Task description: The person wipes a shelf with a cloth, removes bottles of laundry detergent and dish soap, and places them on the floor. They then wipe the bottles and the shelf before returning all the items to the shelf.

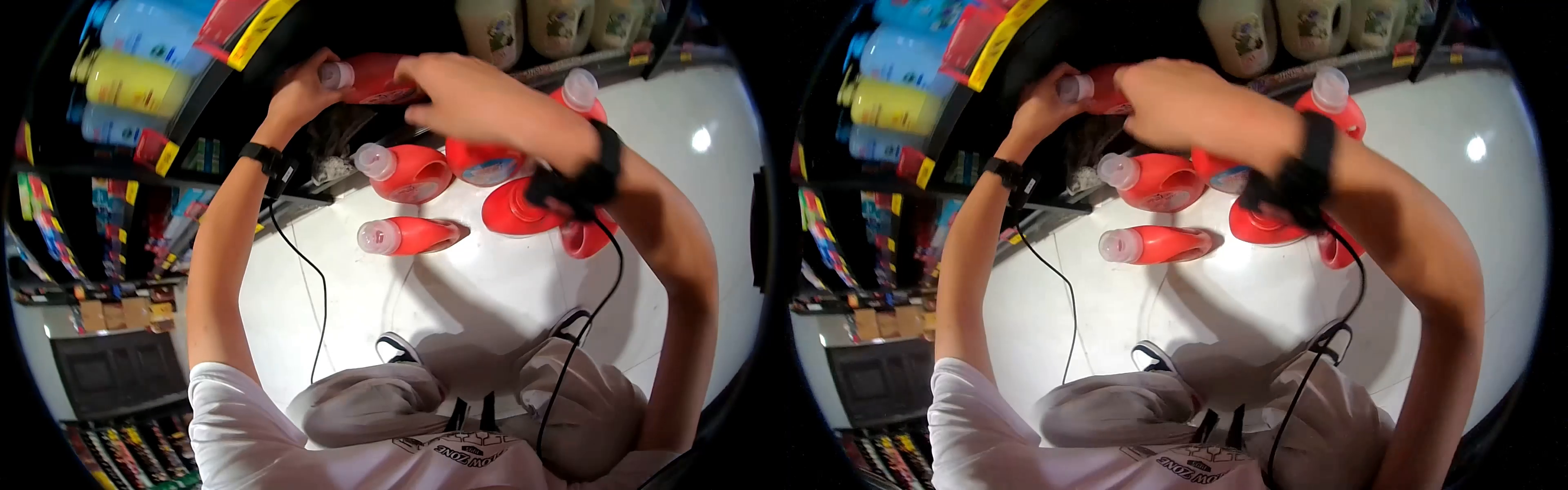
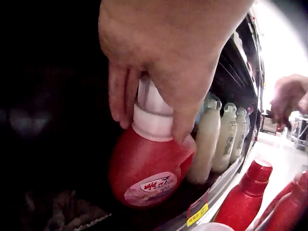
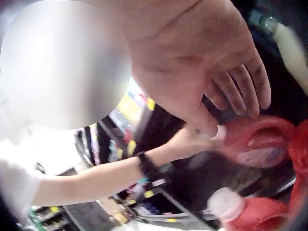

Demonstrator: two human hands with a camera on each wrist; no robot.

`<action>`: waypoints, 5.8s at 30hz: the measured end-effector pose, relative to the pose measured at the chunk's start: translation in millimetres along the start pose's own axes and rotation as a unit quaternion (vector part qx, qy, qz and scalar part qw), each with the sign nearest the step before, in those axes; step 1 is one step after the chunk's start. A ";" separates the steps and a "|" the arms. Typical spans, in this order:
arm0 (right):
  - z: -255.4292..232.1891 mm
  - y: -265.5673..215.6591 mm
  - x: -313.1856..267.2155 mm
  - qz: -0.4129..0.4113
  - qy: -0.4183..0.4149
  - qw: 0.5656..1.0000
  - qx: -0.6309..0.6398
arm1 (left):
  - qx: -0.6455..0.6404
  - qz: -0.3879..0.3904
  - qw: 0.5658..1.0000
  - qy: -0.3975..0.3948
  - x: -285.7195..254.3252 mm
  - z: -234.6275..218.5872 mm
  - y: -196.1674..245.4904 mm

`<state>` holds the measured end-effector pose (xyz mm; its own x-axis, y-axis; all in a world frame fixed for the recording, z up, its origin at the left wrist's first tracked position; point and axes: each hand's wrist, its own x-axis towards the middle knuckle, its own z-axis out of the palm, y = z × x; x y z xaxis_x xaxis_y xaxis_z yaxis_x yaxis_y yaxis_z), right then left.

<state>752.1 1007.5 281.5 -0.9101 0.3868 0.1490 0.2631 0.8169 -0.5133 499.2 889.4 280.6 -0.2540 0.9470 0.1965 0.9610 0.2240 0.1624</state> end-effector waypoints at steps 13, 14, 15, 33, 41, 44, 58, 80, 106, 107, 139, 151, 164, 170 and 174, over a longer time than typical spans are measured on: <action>102.7 30.0 175.0 -0.034 -0.210 0.968 -0.136 | -0.174 -0.131 0.963 0.161 -92.3 52.4 -77.9; 100.1 19.8 181.9 -0.041 -0.209 0.958 -0.191 | -0.188 -0.134 0.956 0.182 -98.0 62.8 -85.3; 102.5 8.8 186.9 -0.046 -0.210 0.946 -0.241 | -0.223 -0.140 0.944 0.201 -102.9 74.0 -96.6; 52.5 -183.2 102.5 -0.248 -0.155 0.938 0.188 | -0.213 0.039 0.897 0.385 -287.8 -70.0 -60.1; 84.3 -205.4 14.0 -0.234 -0.181 0.946 0.137 | -0.216 0.130 0.959 0.127 -302.6 -118.5 -42.0; 92.1 -190.0 -45.8 -0.084 -0.314 0.934 0.148 | -0.226 0.160 0.961 0.026 -316.8 -136.9 -26.7; 134.2 -41.0 -207.7 0.072 -0.420 0.884 0.194 | -0.145 0.273 0.944 -0.116 -254.8 -11.3 123.1; 242.4 55.2 -254.2 0.048 -0.157 0.949 0.268 | -0.081 0.215 0.937 -0.264 -222.7 63.9 145.2; 220.0 -7.0 -270.1 0.325 -0.134 0.903 0.248 | -0.169 0.131 0.915 -0.343 -228.8 60.7 168.3; 219.7 -12.6 -281.1 0.336 -0.134 0.901 0.242 | -0.179 0.122 0.918 -0.332 -233.0 57.2 175.5; -22.4 -89.7 -328.1 0.503 -0.087 0.799 0.316 | -0.166 -0.142 0.849 -0.481 -238.0 -78.8 280.1; -144.5 -129.8 -597.6 0.656 0.075 0.660 0.359 | -0.347 -0.351 0.794 -0.355 -367.1 -236.6 282.3; -250.1 -234.8 -702.0 0.719 0.112 0.538 0.426 | -0.436 -0.387 0.742 -0.330 -442.2 -268.5 255.5; -323.4 -206.3 -664.6 0.639 0.204 0.624 0.401 | -0.483 -0.418 0.711 -0.292 -469.5 -301.9 252.3; -321.6 -178.8 -670.2 0.613 0.216 0.634 0.420 | -0.453 -0.494 0.685 -0.286 -498.1 -324.9 257.2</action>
<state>1418.0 739.9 545.2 0.0335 0.7396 -0.6722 0.2590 -0.6560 -0.7089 837.2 400.5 538.6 -0.3966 0.4296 -0.8113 -0.1771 0.8313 0.5268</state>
